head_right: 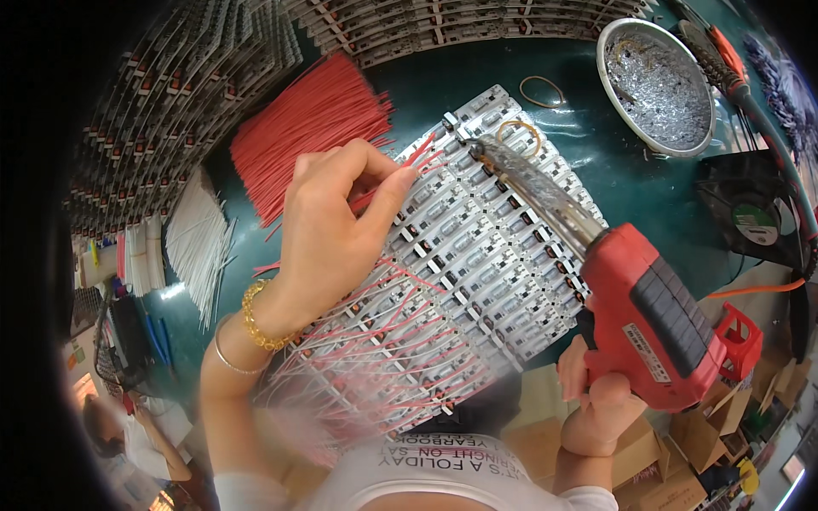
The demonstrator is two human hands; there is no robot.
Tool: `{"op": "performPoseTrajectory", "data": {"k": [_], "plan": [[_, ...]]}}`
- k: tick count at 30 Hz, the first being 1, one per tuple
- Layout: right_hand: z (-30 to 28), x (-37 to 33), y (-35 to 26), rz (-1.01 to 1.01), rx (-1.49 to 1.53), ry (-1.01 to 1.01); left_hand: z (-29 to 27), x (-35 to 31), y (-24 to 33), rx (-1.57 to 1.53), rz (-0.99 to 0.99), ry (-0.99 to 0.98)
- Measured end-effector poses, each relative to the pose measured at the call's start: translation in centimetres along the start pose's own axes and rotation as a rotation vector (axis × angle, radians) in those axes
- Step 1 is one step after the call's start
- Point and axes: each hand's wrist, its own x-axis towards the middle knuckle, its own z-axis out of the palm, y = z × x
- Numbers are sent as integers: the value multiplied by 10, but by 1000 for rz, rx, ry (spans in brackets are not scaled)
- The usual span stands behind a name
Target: The person uses a soldering iron to attach red and white wires to a grid of electronic components on a workbench. They repeatedly pick up individual wires, position them against the component terminals, and apply the soldering iron to secure the connections.
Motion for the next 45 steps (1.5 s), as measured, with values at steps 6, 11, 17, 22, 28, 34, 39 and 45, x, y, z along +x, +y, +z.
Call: {"op": "performPoseTrajectory", "data": {"k": [6, 11, 17, 22, 28, 34, 39, 45], "plan": [[7, 0, -3, 47, -68, 43, 2, -1, 0, 42, 29, 14], [12, -1, -7, 132, -88, 166, 4, -2, -1, 39, 47, 39], [6, -1, 1, 46, -103, 91, 9, -3, -5, 86, 110, 62], [17, 1, -14, 162, 5, 234, 10, -2, -5, 91, 130, 78], [2, -1, -2, 49, -60, -12, 11, -3, -5, 88, 123, 104], [2, -7, -7, 62, -25, 87, 8, -3, -3, 59, 244, 168], [3, -12, -7, 30, -103, 134, 5, -4, 3, 62, 142, 13], [-2, -16, -3, 99, -84, 94, 9, -5, 2, 81, 173, 39]]}}
